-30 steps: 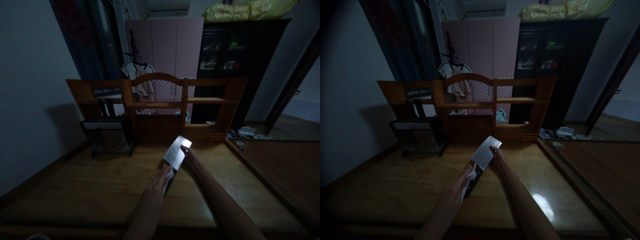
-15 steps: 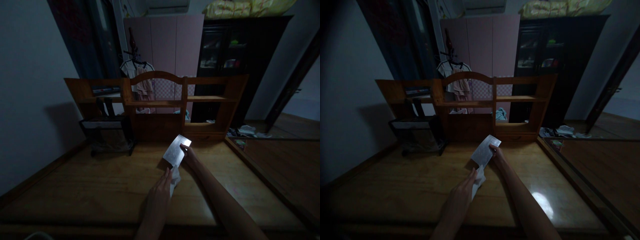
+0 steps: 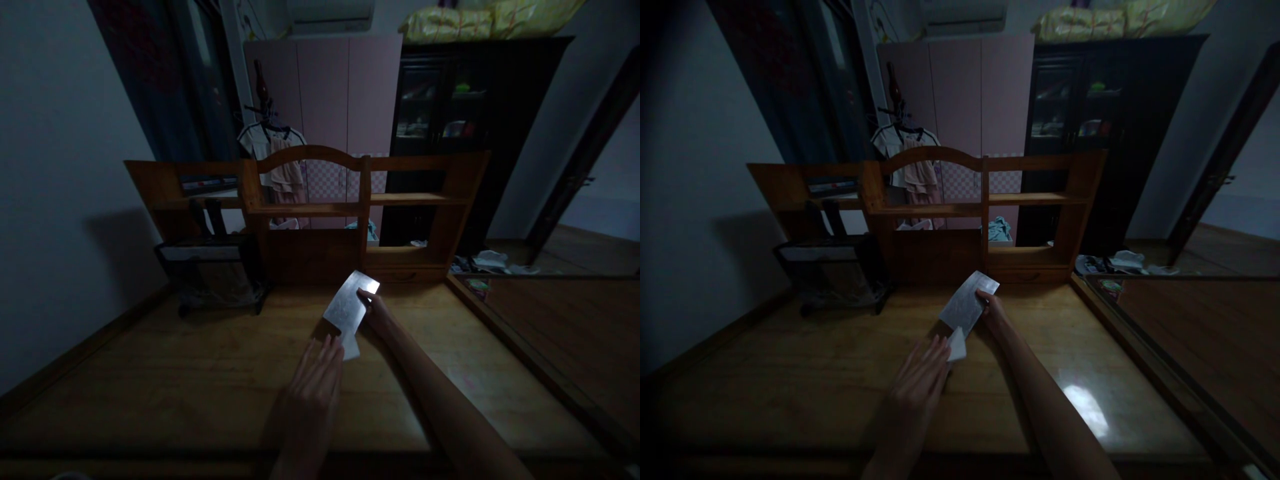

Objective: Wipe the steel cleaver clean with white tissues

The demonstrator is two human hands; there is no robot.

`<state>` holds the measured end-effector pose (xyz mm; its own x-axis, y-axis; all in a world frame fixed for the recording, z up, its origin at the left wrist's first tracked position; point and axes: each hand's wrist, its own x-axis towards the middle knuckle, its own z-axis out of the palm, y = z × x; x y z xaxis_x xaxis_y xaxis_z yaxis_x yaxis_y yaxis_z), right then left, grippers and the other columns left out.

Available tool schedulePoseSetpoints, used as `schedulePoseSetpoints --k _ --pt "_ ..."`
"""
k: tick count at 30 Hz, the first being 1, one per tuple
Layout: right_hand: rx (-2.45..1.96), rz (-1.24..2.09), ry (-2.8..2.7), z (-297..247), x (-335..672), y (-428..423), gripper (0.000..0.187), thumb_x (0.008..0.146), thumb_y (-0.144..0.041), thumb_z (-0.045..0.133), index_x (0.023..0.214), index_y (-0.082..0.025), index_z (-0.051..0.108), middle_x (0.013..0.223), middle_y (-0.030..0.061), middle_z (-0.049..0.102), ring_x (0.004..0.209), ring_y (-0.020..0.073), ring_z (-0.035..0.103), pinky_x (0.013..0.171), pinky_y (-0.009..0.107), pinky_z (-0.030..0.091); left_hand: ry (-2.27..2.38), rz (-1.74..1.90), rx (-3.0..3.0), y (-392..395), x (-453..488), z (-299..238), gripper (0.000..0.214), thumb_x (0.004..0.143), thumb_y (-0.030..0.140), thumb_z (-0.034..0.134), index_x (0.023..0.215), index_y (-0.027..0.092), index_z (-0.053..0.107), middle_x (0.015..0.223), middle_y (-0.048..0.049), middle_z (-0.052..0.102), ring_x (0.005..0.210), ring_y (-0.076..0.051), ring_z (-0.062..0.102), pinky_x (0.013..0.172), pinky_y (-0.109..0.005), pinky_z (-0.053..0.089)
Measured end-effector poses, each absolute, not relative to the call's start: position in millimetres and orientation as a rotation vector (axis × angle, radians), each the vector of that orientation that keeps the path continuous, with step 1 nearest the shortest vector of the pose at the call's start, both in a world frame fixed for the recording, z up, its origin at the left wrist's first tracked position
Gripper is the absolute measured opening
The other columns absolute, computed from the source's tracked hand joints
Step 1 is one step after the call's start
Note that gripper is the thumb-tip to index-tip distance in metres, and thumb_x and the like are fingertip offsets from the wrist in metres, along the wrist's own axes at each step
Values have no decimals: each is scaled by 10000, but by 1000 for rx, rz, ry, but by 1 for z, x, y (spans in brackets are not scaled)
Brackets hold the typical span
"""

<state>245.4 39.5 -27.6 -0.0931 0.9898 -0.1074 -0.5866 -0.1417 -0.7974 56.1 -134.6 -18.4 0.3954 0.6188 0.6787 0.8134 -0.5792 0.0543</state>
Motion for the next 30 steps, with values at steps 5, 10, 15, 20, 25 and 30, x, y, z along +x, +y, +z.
schedulePoseSetpoints --k 5,10,15,20,25,30 --pt "-813 1619 -616 -30 245 44 75 808 -178 588 853 -141 635 707 69 700 631 194 670 646 305 555 -1410 -1094 -2283 -129 45 0 303 947 126 442 1170 198 634 1229 -52 653 1153 -222 603 1052 -464 444" --pt "-824 1631 -574 -30 245 46 53 805 -158 583 817 -141 633 683 60 697 615 183 667 644 290 552 -1427 -1117 -2307 -122 53 -7 248 938 175 487 1115 199 659 1143 -41 699 1075 -216 648 985 -403 507" --pt "-823 1630 -568 -29 245 46 55 802 -155 588 813 -138 639 702 66 704 624 186 668 641 292 552 -1546 -1092 -2318 -118 63 -15 256 924 155 485 1093 204 671 1118 -47 708 1026 -221 670 923 -386 540" --pt "-822 1636 -566 -28 245 44 56 810 -157 583 814 -135 635 712 77 707 612 185 667 615 282 549 -1715 -1038 -2462 -120 67 -13 255 925 182 509 1129 215 658 1155 -64 691 1014 -203 680 890 -338 551" --pt "-815 1630 -560 -28 245 43 48 812 -155 589 797 -139 631 676 59 697 574 166 650 573 253 537 -1757 -1086 -2539 -123 68 -10 278 899 197 573 1163 225 652 1255 -66 625 1115 -218 628 949 -360 527" --pt "-813 1640 -560 -28 245 43 47 807 -157 595 800 -133 635 678 65 700 580 173 652 587 270 545 -1681 -1065 -2688 -122 68 -17 493 904 29 439 1343 246 504 1401 -47 487 1228 -176 535 1004 -316 487"
